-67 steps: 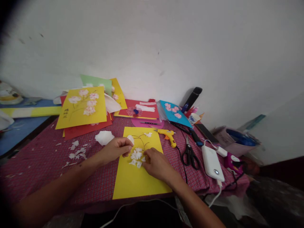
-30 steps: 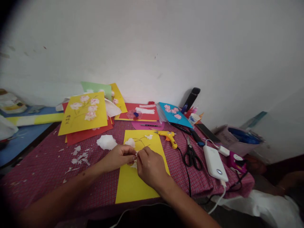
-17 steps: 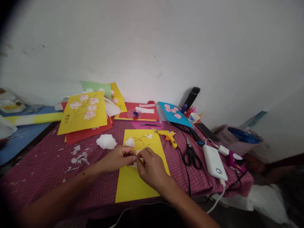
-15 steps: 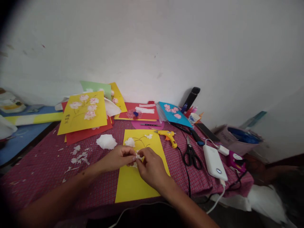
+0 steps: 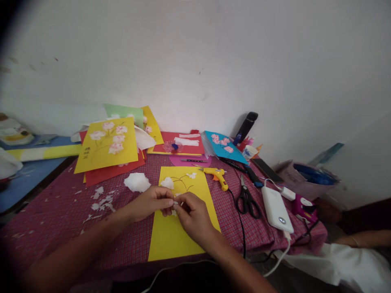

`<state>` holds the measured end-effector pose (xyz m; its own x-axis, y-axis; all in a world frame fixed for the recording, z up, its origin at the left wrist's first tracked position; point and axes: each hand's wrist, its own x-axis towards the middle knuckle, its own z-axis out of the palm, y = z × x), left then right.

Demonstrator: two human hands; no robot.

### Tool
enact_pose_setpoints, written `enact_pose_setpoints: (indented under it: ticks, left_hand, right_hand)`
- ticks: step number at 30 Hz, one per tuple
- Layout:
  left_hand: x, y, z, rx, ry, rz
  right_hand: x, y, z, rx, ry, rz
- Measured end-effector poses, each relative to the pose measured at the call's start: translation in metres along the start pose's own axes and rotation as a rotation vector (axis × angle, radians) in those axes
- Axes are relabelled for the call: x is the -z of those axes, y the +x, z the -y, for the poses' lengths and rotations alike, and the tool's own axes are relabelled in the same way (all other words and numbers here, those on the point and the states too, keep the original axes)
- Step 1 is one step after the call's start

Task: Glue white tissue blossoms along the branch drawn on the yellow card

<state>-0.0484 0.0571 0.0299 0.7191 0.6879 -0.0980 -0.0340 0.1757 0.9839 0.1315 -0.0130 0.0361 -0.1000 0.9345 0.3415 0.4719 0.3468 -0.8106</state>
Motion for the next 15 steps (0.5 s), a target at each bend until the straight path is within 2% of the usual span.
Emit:
enact_pose_setpoints:
  ticks: [6, 10, 15]
  left_hand:
    - [0.0017, 0.0017, 0.0033, -0.007, 0.030, 0.006]
    - [-0.0003, 0.0020, 0.0034, -0.041, 0.066, 0.004]
    - [-0.0022, 0.0010, 0.0053, -0.078, 0.238, -0.053]
  right_hand:
    - [0.0004, -0.0014, -0.0016, -0.012, 0.006, -0.006]
    - [-0.0010, 0.0000, -0.0016, -0.164, 0.147, 0.013]
    - [-0.0029, 0.0027, -0.0030, -0.360, 0.294, 0.016]
